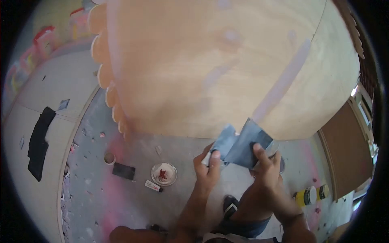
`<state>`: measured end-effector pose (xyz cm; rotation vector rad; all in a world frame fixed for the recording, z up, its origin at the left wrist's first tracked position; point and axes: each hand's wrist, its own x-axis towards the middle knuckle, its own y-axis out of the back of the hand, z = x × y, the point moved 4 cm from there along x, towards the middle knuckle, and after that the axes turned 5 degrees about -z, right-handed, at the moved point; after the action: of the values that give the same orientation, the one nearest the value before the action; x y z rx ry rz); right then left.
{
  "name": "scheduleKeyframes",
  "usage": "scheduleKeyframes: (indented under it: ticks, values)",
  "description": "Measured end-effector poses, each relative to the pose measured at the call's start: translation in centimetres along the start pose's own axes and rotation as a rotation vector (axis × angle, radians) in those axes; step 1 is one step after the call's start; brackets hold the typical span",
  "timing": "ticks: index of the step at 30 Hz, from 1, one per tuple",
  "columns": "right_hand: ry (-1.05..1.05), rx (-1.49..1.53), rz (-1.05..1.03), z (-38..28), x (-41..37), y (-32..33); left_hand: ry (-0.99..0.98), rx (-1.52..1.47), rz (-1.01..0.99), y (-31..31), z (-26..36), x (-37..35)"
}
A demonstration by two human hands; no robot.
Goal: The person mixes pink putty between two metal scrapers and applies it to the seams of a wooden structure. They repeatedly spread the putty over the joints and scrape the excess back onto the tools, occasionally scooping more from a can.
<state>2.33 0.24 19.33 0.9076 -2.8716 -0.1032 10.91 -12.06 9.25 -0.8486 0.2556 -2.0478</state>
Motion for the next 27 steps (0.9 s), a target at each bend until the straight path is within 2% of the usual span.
scheduleKeyframes:
  ticks: [2,4,5,6,7,8,10,12,13,15,16,18,20,27]
  values:
    - [0.004,-0.038,0.024,-0.4,0.8,0.6,-0.015,0.068,-0.092,-0.1,-0.3,-0.1]
    - [0.179,-0.039,0.078,-2.4,2.1,0.7,-0.126,0.271,-0.331,-0.7,1.2,1.2]
    - [0.177,-0.117,-0.010,-2.9,4.0,1.1,-0.119,0.275,-0.344,0.2,0.8,1.4]
    - [0.181,-0.199,-0.103,-3.1,6.6,1.3,-0.093,0.374,-0.471,1.1,-0.2,1.8]
    - [0.276,-0.228,-0.163,-3.0,9.0,0.8,-0.064,0.472,-0.601,1.5,-1.1,1.9]
    - [0.372,-0.258,-0.219,-2.6,11.5,0.2,-0.064,0.473,-0.614,1.8,-1.3,1.8]
    - [0.668,-0.538,-0.221,-2.3,16.2,-0.4,0.080,0.267,-0.371,3.1,-2.0,1.9]
    - [0.825,-0.864,-0.090,-3.0,19.1,-1.5,0.087,0.204,-0.319,3.2,-2.0,1.9]
    - [0.821,-0.865,-0.089,-3.2,20.5,-2.2,0.113,0.171,-0.293,3.4,-2.2,1.8]
    - [0.846,-0.987,0.130,-3.3,22.6,-3.1,0.146,0.142,-0.269,3.8,-2.6,1.7]
    - [0.841,-0.988,0.130,-2.8,23.4,-4.0,0.157,0.114,-0.260,3.7,-2.8,1.6]
    - [0.928,-1.054,0.338,-2.1,24.1,-5.7,0.172,0.084,-0.257,3.9,-3.4,1.6]
    - [0.935,-1.005,0.395,-1.0,23.6,-7.1,0.245,0.091,-0.271,4.1,-4.7,1.4]
    - [0.940,-1.070,0.318,3.5,22.2,-11.3,0.273,0.042,-0.257,4.7,-6.2,1.6]
